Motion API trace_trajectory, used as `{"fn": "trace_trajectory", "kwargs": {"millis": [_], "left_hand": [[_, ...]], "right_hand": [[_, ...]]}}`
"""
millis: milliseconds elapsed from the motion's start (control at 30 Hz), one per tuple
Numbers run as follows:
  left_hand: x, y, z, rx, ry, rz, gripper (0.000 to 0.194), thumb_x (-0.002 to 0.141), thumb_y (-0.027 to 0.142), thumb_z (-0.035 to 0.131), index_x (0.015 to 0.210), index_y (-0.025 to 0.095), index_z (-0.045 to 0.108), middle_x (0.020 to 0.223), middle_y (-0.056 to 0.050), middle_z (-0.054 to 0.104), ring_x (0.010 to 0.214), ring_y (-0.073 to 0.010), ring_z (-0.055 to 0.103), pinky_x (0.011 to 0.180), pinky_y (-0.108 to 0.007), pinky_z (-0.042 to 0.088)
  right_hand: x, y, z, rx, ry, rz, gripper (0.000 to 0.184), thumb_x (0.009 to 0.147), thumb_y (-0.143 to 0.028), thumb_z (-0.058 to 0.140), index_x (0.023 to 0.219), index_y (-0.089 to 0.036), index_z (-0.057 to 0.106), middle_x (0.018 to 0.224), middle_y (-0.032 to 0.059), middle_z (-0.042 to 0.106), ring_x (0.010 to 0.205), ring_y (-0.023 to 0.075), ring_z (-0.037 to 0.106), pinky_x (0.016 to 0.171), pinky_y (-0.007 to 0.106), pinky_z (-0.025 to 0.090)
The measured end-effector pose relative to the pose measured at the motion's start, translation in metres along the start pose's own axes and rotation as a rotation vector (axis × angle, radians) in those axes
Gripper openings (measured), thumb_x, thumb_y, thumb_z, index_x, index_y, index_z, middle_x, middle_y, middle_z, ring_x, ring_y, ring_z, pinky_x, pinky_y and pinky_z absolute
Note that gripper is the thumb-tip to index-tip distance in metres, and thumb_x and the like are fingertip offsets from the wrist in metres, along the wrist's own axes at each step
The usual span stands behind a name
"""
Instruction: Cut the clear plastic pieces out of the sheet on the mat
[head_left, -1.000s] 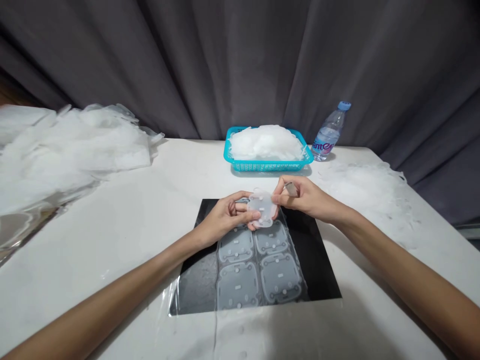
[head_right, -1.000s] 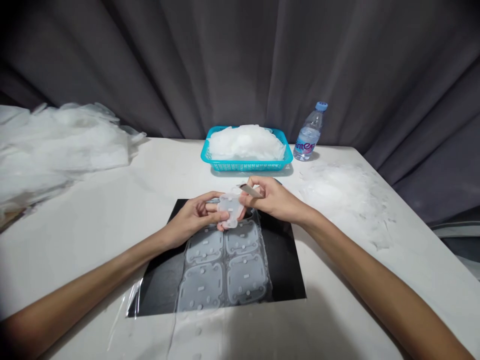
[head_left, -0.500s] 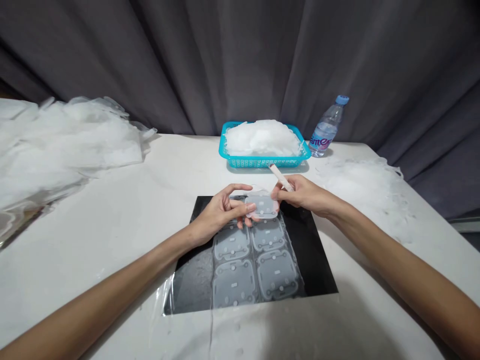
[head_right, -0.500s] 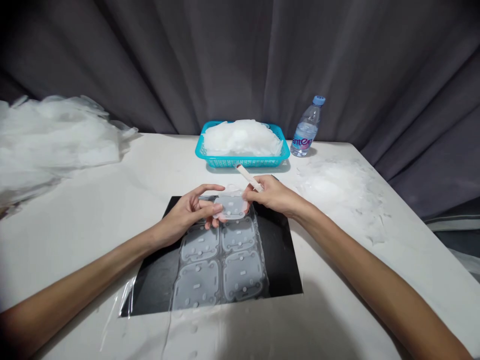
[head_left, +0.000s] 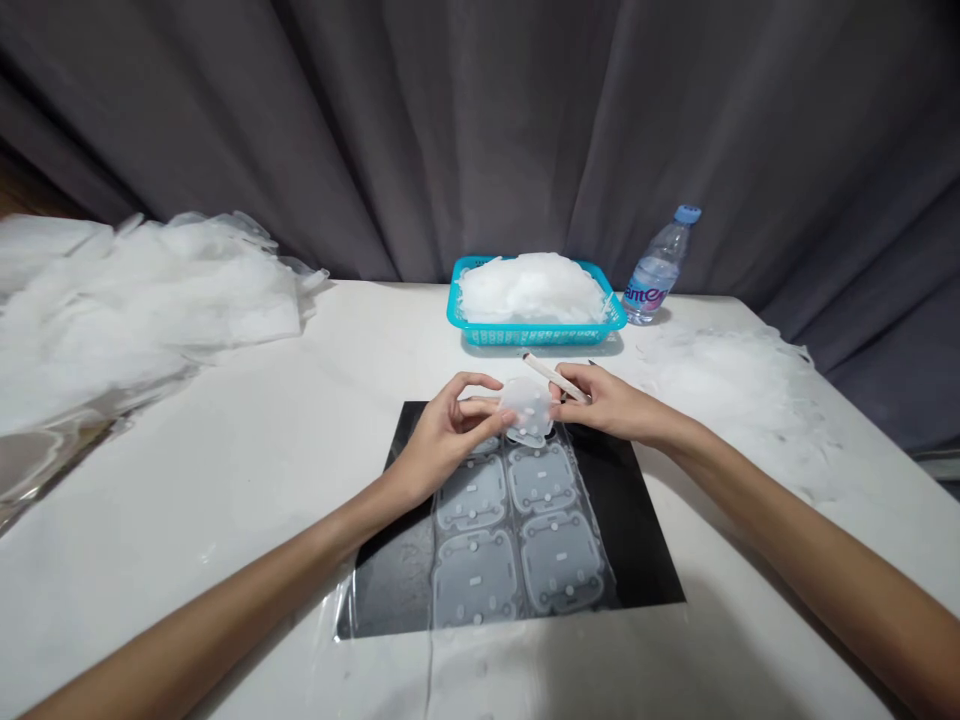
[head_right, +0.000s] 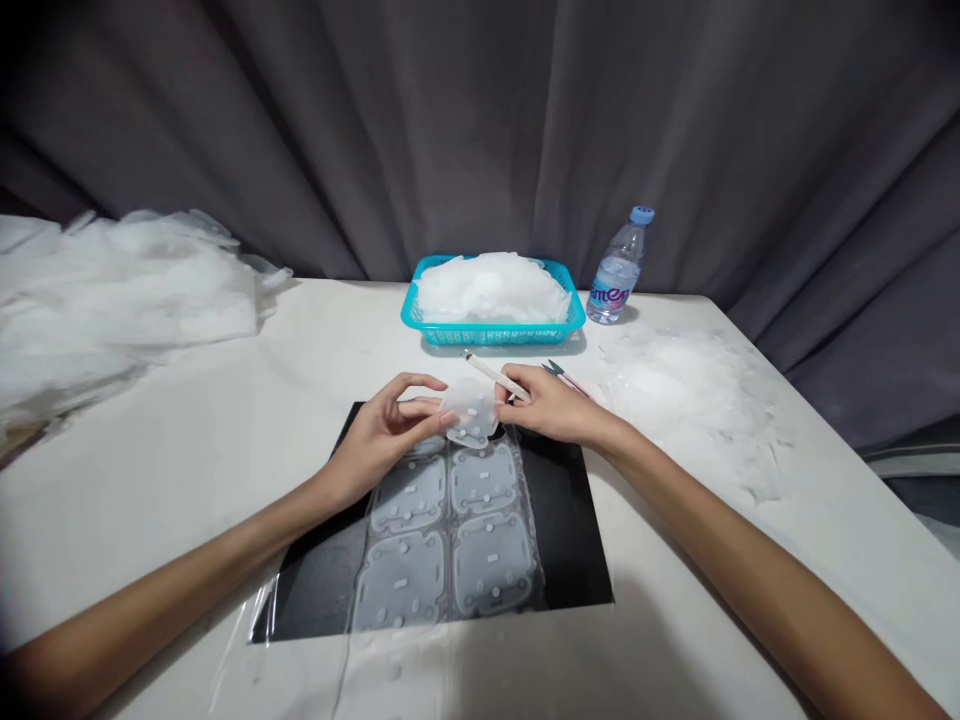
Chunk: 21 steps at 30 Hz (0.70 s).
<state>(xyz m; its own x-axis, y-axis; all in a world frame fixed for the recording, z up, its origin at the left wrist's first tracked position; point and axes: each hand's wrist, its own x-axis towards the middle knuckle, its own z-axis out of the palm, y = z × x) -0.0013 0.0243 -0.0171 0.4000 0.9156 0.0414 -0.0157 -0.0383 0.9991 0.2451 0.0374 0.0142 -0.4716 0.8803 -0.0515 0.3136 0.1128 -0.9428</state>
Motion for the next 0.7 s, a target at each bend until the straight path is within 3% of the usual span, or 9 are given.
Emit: {"fn": "trace_trajectory", "kwargs": {"millis": [133,300,567,700], "left_hand": [[-0.004,0.002,0.001,0.181,0.099,0.105,0.026,0.090,0.039,0.082,0.099,0.018,0.069,0.091,-0.002,0.080,0.086,-0.0158,0.074,0.080,-0.025,0.053],[-0.011,0.010,0.002,0.372,0.112,0.206,0.021,0.093,0.039,0.078,0.096,0.019,0.076,0.097,-0.004,0.081,0.089,-0.0182,0.075,0.082,-0.028,0.055],[-0.014,0.010,0.003,0.338,0.135,0.208,0.021,0.091,0.038,0.081,0.093,0.018,0.076,0.099,-0.005,0.081,0.087,-0.0184,0.076,0.080,-0.027,0.057],[-0.010,0.007,0.001,0.232,0.135,0.176,0.023,0.088,0.038,0.084,0.090,0.017,0.073,0.087,-0.003,0.079,0.080,-0.0162,0.074,0.074,-0.024,0.055]], "right_hand": [[0.001,0.000,-0.001,-0.040,-0.040,-0.003,0.018,0.074,-0.028,0.071,0.076,-0.019,0.056,0.072,-0.0064,0.044,0.066,0.0111,0.036,0.062,0.025,0.027],[0.002,0.003,-0.001,-0.038,-0.040,0.031,0.017,0.072,-0.028,0.073,0.077,-0.018,0.059,0.071,-0.0061,0.049,0.065,0.0112,0.038,0.062,0.026,0.028],[0.000,0.001,-0.008,-0.027,-0.083,0.012,0.020,0.078,-0.030,0.074,0.084,-0.018,0.060,0.078,-0.0046,0.050,0.071,0.0127,0.040,0.065,0.026,0.030],[0.000,0.001,-0.008,0.008,-0.068,-0.023,0.024,0.081,-0.034,0.077,0.086,-0.019,0.059,0.077,-0.0053,0.048,0.071,0.0125,0.041,0.065,0.026,0.031]]}}
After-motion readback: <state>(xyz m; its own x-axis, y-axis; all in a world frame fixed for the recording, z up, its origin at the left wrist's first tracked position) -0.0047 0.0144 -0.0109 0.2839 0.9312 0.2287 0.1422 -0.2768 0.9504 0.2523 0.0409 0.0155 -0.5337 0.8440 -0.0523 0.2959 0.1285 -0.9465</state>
